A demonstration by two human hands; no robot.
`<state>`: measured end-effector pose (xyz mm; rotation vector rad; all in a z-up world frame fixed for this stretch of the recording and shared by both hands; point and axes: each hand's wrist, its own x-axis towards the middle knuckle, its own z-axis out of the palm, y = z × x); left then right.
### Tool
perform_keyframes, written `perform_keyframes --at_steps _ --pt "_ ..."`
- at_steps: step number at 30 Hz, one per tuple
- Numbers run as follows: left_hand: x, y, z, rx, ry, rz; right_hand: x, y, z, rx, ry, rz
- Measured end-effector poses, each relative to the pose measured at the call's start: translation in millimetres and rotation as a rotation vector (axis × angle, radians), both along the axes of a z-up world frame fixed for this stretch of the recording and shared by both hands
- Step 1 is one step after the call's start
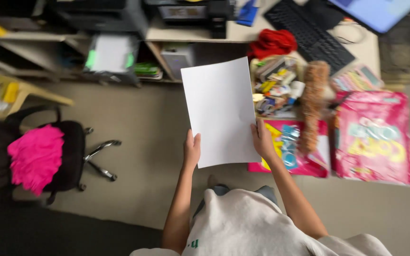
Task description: The person loads sheets of white paper into a printer's paper tray. They repeatedly take paper from a pink 'Copy One' package, place it into the tray, and then remove it again, repeating this cycle several times before finally placing a sheet into a black wire basket.
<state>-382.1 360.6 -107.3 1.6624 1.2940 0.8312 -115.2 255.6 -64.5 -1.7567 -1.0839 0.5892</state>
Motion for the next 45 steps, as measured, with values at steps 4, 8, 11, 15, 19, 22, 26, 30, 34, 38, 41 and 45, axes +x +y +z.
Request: perform_keyframes --at_steps 4,8,11,15,19,22,26,30,34,38,41,45 --pt "-87.7 41.2 -23.6 0.079 -0.120 0.075 -73.5 62.3 1.9 -0.109 -0.041 0.122" --pt "-153.4 73.9 -26.2 -0.133 -0.006 0.206 -133.0 116.3 15.6 -0.048 0.145 0.246" --pt "-187.0 96.7 -39.0 -0.144 -0.003 0.280 -162.5 157.0 16.2 -0.173 0.220 0.304" --pt "-216.1 125.0 -35.4 -0.213 -0.029 0.372 -197.0 210.6 25.1 -0.281 0.307 0.355" --pt "-243.3 175.8 -42.2 -0.201 -0.106 0.417 -226.0 270.2 20.5 -0.251 0.327 0.422" --pt "-266.8 223.7 -42.2 -0.154 -0.142 0.390 -246.8 319.0 15.3 -0.353 0.369 0.372" --pt "-287.9 306.5 -22.9 -0.099 -0.127 0.363 -260.0 403.3 -27.0 -0.169 0.415 0.424" --pt "-295.7 394.5 15.8 -0.332 0.073 0.327 -268.6 477.6 -67.1 -0.063 0.455 0.419" --pt "-316.2 481.6 -47.6 -0.191 0.077 0.282 -280.5 552.9 -84.3 -0.179 0.471 0.355" --pt "-318.5 534.8 -67.8 -0.290 0.085 0.201 -278.8 590.7 -133.1 -0.152 0.501 0.358" --pt "-330.0 577.8 -114.6 -0.273 0.103 0.139 -285.1 608.0 -151.8 -0.237 0.470 0.319" --pt "-335.7 624.0 -109.0 -0.312 0.140 0.030 -301.5 625.3 -150.5 -0.320 0.481 0.224"
